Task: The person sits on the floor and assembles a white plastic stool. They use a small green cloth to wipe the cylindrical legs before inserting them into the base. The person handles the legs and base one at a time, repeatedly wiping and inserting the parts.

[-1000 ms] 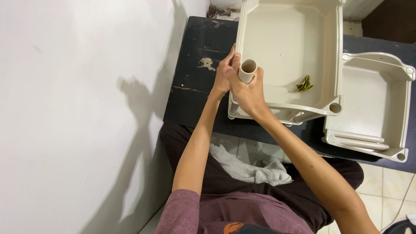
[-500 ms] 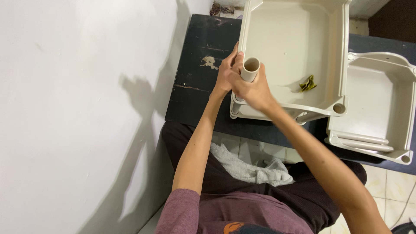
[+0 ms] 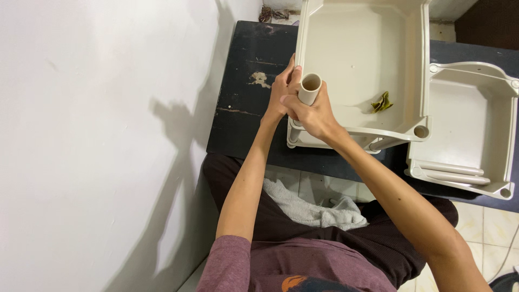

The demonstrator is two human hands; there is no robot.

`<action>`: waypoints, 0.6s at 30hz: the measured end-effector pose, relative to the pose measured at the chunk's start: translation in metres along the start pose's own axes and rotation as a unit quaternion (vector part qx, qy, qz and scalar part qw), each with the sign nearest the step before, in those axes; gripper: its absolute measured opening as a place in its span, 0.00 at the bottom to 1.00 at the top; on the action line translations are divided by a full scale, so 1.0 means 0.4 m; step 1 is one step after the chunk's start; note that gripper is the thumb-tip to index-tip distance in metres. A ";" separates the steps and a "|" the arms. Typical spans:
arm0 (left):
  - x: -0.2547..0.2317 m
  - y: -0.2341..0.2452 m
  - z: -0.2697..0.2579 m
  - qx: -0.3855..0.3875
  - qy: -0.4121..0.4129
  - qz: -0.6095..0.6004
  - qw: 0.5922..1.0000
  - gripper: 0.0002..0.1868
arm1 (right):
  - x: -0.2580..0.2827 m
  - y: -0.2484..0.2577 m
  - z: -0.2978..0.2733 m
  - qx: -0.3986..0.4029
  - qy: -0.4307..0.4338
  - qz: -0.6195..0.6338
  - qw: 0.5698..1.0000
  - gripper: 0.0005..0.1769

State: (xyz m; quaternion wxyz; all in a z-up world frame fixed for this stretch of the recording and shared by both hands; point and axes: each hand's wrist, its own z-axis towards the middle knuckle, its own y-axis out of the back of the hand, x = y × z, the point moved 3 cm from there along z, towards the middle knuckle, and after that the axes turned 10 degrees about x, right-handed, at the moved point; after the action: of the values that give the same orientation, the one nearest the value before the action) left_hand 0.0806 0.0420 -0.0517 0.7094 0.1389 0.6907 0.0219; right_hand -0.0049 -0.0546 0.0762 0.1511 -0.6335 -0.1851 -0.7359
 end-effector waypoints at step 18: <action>0.025 -0.011 0.006 -0.004 -0.051 -0.045 0.998 0.32 | 0.021 -0.050 -0.028 -0.176 0.022 -0.050 0.983 0.23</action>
State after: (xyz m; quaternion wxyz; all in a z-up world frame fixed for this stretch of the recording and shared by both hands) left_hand 0.0826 0.0397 -0.0622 0.7442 0.1054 0.6594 -0.0141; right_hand -0.0250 -0.0419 0.0816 0.0037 -0.6237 -0.0807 -0.7774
